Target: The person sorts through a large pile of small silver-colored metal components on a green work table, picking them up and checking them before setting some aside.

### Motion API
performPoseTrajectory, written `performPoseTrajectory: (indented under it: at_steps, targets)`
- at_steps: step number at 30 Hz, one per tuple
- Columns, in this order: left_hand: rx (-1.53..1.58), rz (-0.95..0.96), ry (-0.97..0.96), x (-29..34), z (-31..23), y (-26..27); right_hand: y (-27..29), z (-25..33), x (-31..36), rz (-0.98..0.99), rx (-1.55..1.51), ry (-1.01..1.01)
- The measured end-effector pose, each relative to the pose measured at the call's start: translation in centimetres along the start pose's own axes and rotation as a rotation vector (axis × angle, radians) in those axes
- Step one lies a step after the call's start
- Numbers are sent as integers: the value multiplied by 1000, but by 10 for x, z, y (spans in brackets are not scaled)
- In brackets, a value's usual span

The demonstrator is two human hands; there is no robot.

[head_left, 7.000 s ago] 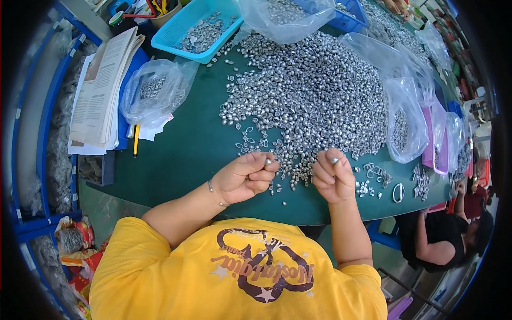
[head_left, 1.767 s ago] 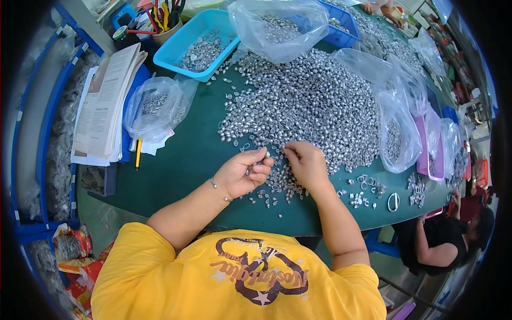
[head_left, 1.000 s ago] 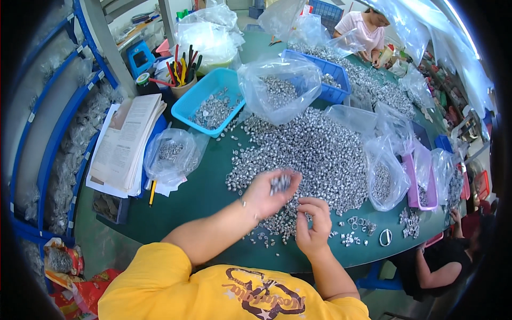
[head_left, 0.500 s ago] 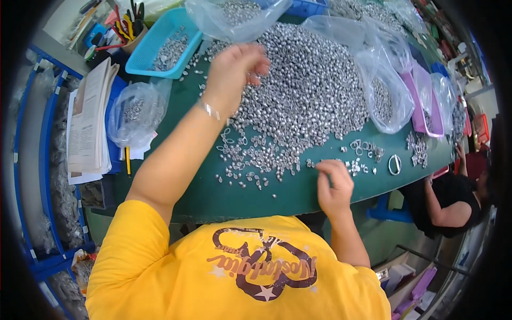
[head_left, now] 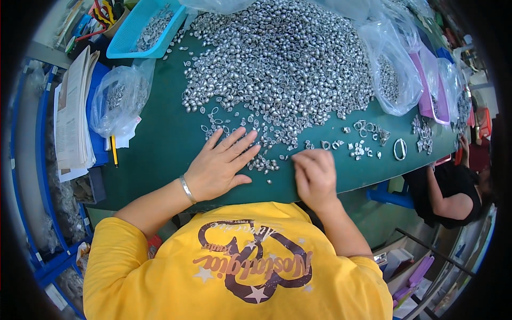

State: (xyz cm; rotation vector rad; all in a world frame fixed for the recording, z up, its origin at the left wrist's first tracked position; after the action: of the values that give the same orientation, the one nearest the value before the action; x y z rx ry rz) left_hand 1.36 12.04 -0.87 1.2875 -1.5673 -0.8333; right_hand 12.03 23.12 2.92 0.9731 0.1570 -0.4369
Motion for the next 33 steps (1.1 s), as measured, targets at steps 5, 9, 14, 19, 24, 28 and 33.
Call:
performPoseTrajectory:
  at_steps: [5, 9, 14, 19, 24, 28, 33]
  targets:
    - [3, 4, -46, -1, -10, -3, -2, -7, -13, 2, 98, -39]
    - [-19, 9, -95, 1, -19, -5, -10, -5, -20, 35, 145, -40]
    - [71, -68, -57, 9, -7, 7, -11, -5, -17, 50, 183, -46]
    - [128, -524, 61, -3, 28, 50, -16, -4, -19, 50, 191, -68]
    - [83, -558, 120, -37, 34, 55, -17, 2, -27, 120, 189, -47]
    - [114, -536, 112, -43, 33, 59, -15, 1, -21, 115, 93, -70]
    - [193, -588, 10, -29, 23, 62, -9, -5, -13, 64, -49, -67]
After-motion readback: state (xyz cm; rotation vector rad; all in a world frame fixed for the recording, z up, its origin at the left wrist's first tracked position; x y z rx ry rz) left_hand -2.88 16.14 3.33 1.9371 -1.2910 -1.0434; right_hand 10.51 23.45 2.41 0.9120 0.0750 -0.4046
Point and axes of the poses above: each hand's wrist, its own x-axis away from the middle knuckle, its own y-axis out of the back of the hand, z = x × y, the point moved 10 cm from there along -x, towards the middle knuckle, and after that the axes turned 12 degrees about z, right-handed, at the moved point
